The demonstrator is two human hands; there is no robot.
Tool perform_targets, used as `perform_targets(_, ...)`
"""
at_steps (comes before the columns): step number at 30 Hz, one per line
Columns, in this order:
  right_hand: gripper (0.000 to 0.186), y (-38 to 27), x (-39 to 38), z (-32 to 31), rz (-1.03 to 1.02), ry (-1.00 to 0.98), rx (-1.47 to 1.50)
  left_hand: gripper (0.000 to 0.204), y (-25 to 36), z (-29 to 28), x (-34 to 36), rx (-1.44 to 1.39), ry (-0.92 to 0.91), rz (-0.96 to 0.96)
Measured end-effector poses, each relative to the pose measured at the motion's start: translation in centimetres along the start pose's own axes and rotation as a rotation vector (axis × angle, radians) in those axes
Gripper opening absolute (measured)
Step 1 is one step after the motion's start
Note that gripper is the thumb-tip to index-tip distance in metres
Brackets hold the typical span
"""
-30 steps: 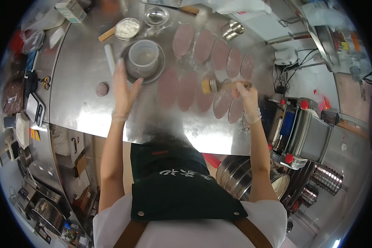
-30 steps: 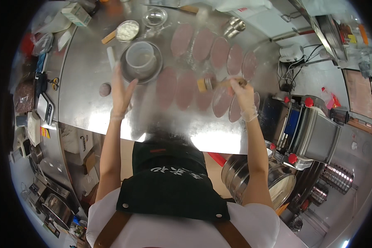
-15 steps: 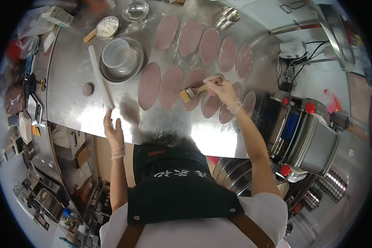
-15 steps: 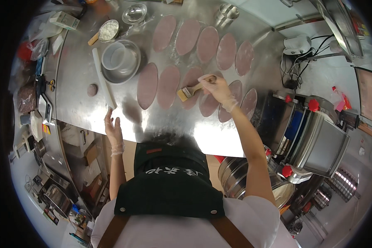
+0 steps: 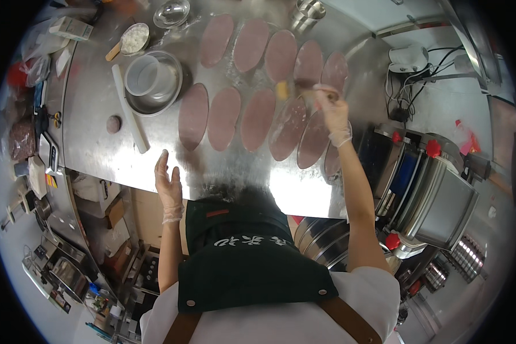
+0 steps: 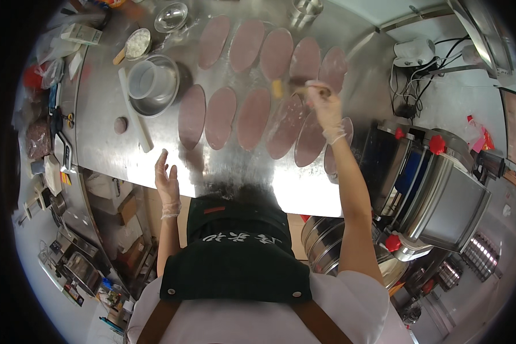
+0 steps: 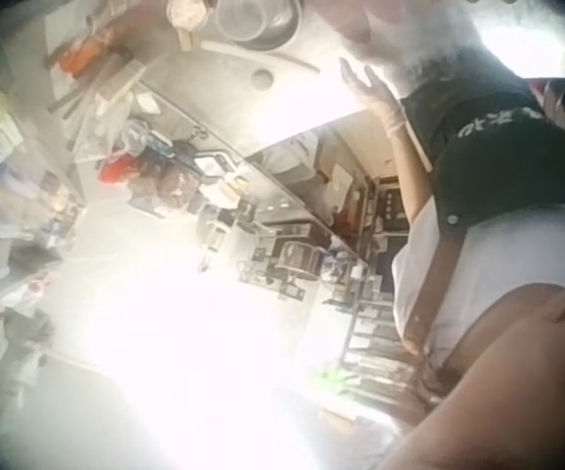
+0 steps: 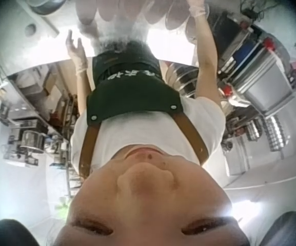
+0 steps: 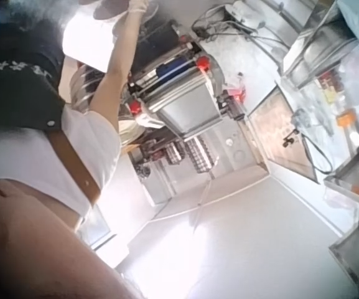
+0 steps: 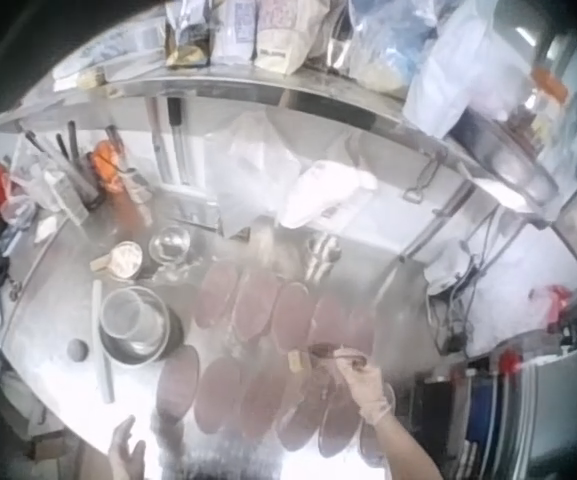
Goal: Preparing, rolling, and filling pieces of purple dough on a stainless steel work surface.
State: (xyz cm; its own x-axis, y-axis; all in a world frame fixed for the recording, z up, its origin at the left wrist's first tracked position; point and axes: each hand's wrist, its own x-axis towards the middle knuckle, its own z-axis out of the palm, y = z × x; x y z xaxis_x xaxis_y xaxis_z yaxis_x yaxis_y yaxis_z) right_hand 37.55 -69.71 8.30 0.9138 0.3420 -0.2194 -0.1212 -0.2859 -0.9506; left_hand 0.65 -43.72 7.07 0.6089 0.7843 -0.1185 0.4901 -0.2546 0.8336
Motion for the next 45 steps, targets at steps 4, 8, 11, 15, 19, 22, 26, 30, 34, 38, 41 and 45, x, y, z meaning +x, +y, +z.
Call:
perform_targets(4,0.016,-0.7,-2.8,-2.1,0.129,-0.125,-0.019,0.053,0.2,0.2,-0.5,0.046,-0.006,-0.035)
perform_targets(8,0.017,0.7,-4.1,-2.4,0.21,-0.595,-0.12,0.053,0.6,1.2,-0.5,0.023,-0.034,-0.084)
perform_targets(11,0.02,1.4,0.1,-4.8,0.006,-0.004,-0.026,0.051,1.3,1.9,-0.6,0.023,-0.049,0.029)
perform_targets(15,0.025,-1.0,-3.3,-2.7,0.157,-0.2,-0.047,0.051,1.0,2.2,-0.9,0.053,-0.039,0.045)
perform_targets(19,0.021,0.9,-2.3,-2.7,0.159,-0.084,-0.044,0.051,1.6,3.1,-0.8,0.051,-0.067,0.084)
perform_targets(22,0.02,0.1,-0.9,-4.5,-0.174,0.188,-0.135,0.051,1.5,3.0,-0.9,0.076,-0.095,0.113)
perform_targets(26,0.033,0.4,-7.7,-2.7,-0.633,-0.077,-0.721,0.049,0.9,4.2,-1.0,0.072,-0.094,0.133)
perform_targets(30,0.047,3.5,-17.6,-1.5,-0.555,-0.211,-0.767,0.051,3.1,6.0,-1.0,0.099,-0.182,0.276)
perform_targets(34,0.049,1.4,-16.2,-1.1,-0.588,-0.113,-0.682,0.052,5.3,7.7,-1.6,-0.01,-0.297,0.273)
perform_targets(38,0.049,3.7,-12.2,-1.4,-0.652,-0.022,-0.716,0.052,5.9,7.8,-1.2,0.023,-0.365,0.371)
perform_targets(41,0.047,5.2,-19.4,-0.2,-0.684,-0.086,-0.687,0.051,4.5,6.4,-1.0,-0.012,-0.324,0.445)
perform_targets(45,0.046,1.9,-22.5,1.8,-0.48,-0.052,-0.621,0.05,2.6,4.8,-0.8,0.008,-0.33,0.324)
